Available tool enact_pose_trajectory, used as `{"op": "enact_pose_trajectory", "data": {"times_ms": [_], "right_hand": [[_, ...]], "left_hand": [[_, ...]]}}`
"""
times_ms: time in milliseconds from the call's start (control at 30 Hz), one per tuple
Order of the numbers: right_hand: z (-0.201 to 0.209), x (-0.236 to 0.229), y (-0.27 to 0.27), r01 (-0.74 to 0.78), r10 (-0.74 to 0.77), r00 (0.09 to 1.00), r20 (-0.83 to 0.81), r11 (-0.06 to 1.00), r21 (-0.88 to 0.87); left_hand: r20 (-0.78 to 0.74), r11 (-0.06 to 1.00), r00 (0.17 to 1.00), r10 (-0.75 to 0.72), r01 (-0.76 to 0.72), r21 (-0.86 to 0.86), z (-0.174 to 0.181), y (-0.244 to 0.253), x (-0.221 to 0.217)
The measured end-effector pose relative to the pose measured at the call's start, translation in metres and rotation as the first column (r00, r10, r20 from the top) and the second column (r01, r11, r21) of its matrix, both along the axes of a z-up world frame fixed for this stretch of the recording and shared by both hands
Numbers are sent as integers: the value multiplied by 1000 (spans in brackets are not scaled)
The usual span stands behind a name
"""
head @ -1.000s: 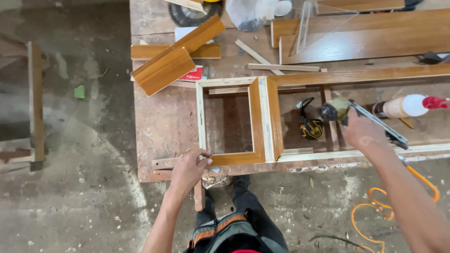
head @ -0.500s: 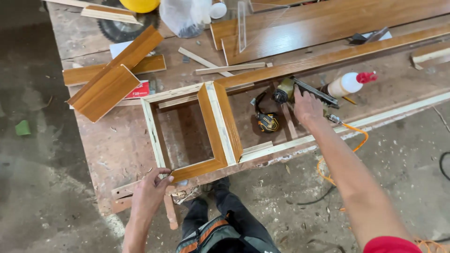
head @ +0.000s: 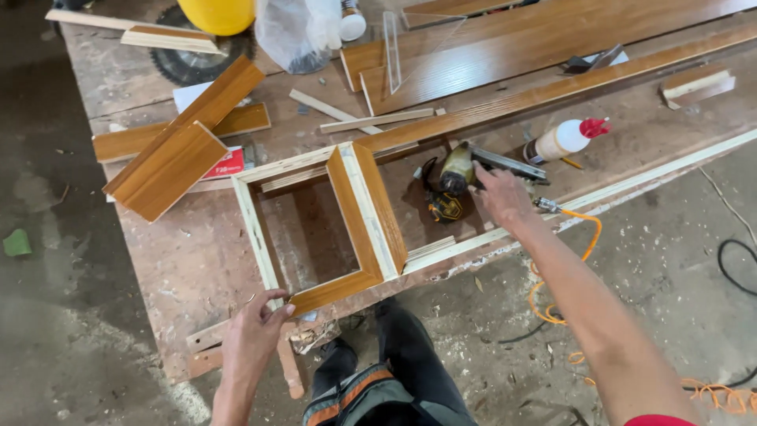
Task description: Measure, cut, and assemble thin wood trim pieces to create or finish a wooden frame.
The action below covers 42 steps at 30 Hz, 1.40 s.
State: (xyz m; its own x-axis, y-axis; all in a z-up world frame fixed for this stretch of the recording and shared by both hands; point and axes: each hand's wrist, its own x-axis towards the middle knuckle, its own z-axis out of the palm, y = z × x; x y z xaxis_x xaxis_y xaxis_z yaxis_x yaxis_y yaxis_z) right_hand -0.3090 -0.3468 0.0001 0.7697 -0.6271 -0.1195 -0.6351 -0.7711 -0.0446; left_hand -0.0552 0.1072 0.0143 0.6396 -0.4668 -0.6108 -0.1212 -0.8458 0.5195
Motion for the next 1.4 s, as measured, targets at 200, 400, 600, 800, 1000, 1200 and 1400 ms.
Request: {"op": "enact_pose_trajectory", "data": {"times_ms": [200, 400, 600, 800, 1000, 1200, 1400], "right_hand": [[65, -30, 4, -23, 24, 1000, -7, 998, 63], [177, -86, -33, 109, -74, 982, -172, 973, 205], [174, -171, -138, 131, -122, 898, -422, 991, -9], [69, -198, -256, 91, -199, 890, -411, 959, -268], [-5, -202, -299, 95, -204, 904, -376, 953, -288], [-12, -204, -287, 109, -186, 926, -328, 965, -239], [6, -235, -257, 18, -107, 938, -331, 965, -263]], "left_hand": [[90, 999, 995, 50, -50, 5, -31, 12, -6], [156, 963, 972, 174, -135, -234, -227, 107, 7], [26, 886, 992, 121, -96, -454, -281, 137, 43], [128, 955, 971, 204, -168, -243, -250, 153, 27], [127, 954, 950, 286, -294, 51, -168, 111, 5], [172, 959, 977, 123, -162, 234, -89, 57, -5], [122, 972, 972, 203, -215, 95, -43, 14, -18]]}}
